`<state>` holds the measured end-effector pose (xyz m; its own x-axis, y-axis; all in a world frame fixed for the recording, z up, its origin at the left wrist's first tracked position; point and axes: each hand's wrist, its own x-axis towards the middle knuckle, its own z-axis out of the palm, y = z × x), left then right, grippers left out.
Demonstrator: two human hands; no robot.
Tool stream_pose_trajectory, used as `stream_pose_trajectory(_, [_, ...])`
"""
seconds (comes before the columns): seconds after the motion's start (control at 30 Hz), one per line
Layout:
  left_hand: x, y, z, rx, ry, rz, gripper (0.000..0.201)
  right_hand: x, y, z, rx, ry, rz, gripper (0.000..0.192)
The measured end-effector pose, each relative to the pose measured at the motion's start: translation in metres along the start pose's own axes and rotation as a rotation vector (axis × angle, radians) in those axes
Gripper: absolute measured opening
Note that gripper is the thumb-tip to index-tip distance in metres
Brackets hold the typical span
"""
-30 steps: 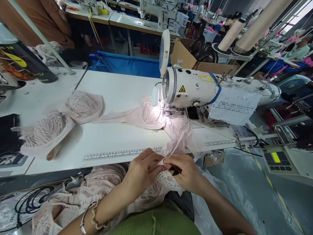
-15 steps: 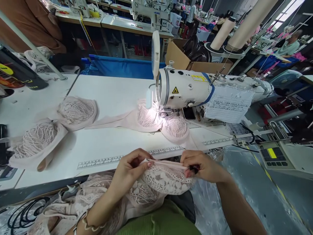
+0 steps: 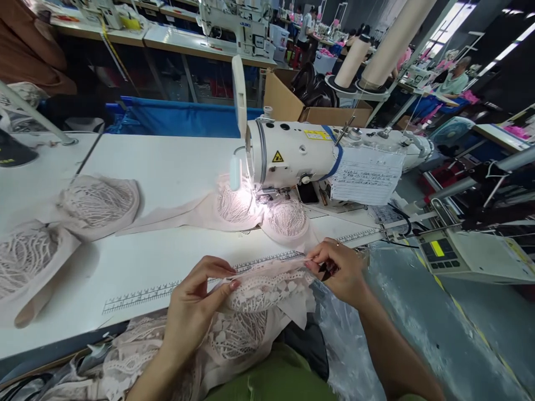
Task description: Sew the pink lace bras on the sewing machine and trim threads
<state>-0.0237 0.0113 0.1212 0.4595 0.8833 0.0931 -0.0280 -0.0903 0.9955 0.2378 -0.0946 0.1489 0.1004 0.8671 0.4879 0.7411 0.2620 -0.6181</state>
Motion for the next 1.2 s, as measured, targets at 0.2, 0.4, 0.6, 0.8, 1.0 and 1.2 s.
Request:
stream_pose_trajectory(0.2, [0.003,0.000,0.004,-0.006,0.005,0.012,0.010,-0.002,0.003,0.001,-0.036,-0.081,0.243,0.010])
stream_pose_trajectory(0.4, [0.007,-0.004,0.006,-0.035,0.004,0.064,0.008,0.007,-0.003,-0.016,0.106,-0.192,0.335,0.023])
stream_pose_trajectory(0.6, [0.024,0.014,-0.002,0.087,-0.427,0.028,0.020,0.024,-0.024,-0.035,0.327,-0.359,0.293,0.025])
stream_pose_trajectory(0.8, [0.029,0.039,0.045,0.165,-0.644,0.212,0.007,0.030,-0.049,-0.016,0.107,-0.388,0.163,0.008])
stream_pose_trajectory(1.0, [0.036,0.031,0.057,0.049,-0.560,0.220,0.020,0.012,-0.026,-0.020,0.144,-0.293,0.261,0.031])
stream_pose_trajectory(1.2, [0.040,0.032,0.055,0.048,-0.529,0.222,0.024,0.004,-0.011,-0.025,0.140,-0.257,0.204,0.023])
